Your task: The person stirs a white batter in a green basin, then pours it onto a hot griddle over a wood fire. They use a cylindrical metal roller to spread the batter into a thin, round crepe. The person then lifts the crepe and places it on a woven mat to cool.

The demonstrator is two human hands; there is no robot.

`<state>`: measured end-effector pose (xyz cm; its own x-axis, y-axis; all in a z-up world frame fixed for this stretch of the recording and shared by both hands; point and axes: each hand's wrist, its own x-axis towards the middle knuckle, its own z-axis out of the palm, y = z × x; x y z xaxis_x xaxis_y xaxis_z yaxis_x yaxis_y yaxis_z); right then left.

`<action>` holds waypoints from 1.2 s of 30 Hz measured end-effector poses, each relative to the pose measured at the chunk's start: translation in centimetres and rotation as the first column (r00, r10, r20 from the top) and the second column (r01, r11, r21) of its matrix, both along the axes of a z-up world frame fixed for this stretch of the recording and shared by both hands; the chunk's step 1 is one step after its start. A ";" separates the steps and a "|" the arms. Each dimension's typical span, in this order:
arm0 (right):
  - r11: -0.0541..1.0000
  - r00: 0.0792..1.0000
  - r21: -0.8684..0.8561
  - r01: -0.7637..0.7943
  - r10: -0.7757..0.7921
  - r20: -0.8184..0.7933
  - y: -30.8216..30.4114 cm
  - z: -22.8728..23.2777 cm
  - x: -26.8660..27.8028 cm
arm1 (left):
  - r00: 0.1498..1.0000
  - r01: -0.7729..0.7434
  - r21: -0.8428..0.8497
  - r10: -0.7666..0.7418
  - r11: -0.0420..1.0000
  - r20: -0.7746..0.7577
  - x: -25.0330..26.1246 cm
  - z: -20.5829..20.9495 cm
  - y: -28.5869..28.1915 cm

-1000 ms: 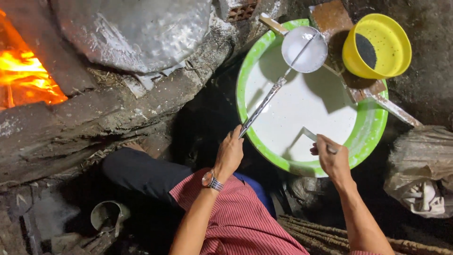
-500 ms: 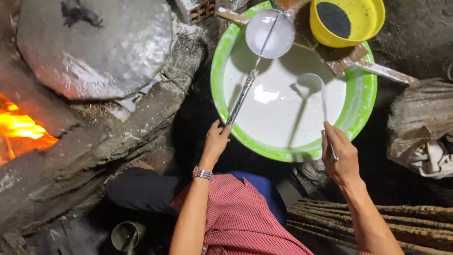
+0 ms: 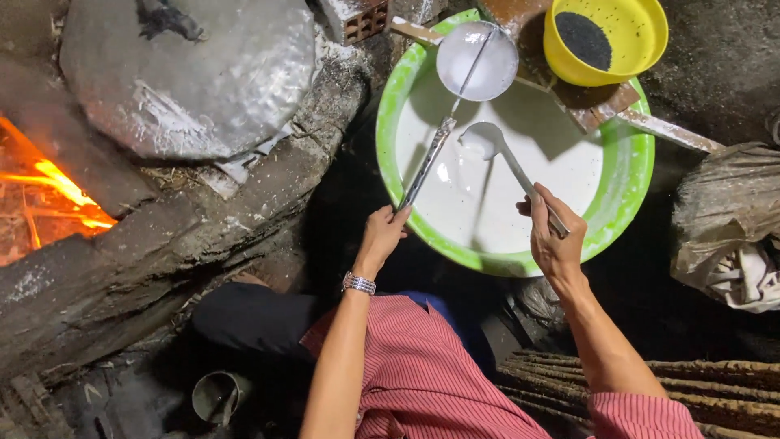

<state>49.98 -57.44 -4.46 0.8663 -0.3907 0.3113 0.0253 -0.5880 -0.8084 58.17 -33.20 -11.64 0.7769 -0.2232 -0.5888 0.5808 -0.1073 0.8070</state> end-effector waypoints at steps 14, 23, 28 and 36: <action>0.960 0.958 0.246 0.132 -0.060 -0.279 4.0 4.1 -2.1 | 0.997 -0.006 0.055 0.002 0.998 0.074 0.0 -3.9 -0.6; 0.912 0.942 0.374 0.170 -0.040 -0.332 0.6 8.8 1.2 | 0.981 0.094 0.111 -0.111 0.989 0.158 -0.3 -1.6 0.3; 0.942 0.936 0.289 0.172 -0.065 -0.347 -1.6 12.6 3.8 | 0.980 0.100 0.108 -0.116 0.989 0.159 -0.4 -1.6 0.2; 0.990 0.983 0.119 0.076 -0.055 -0.173 -6.0 14.8 10.1 | 0.977 0.097 0.138 -0.121 0.986 0.177 -0.3 -1.8 0.1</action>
<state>60.06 -63.47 10.38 0.8735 -0.4747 0.1081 -0.1530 -0.4786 -0.8646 57.86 -33.10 -13.46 0.8496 -0.2445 -0.4673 0.4030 -0.2707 0.8743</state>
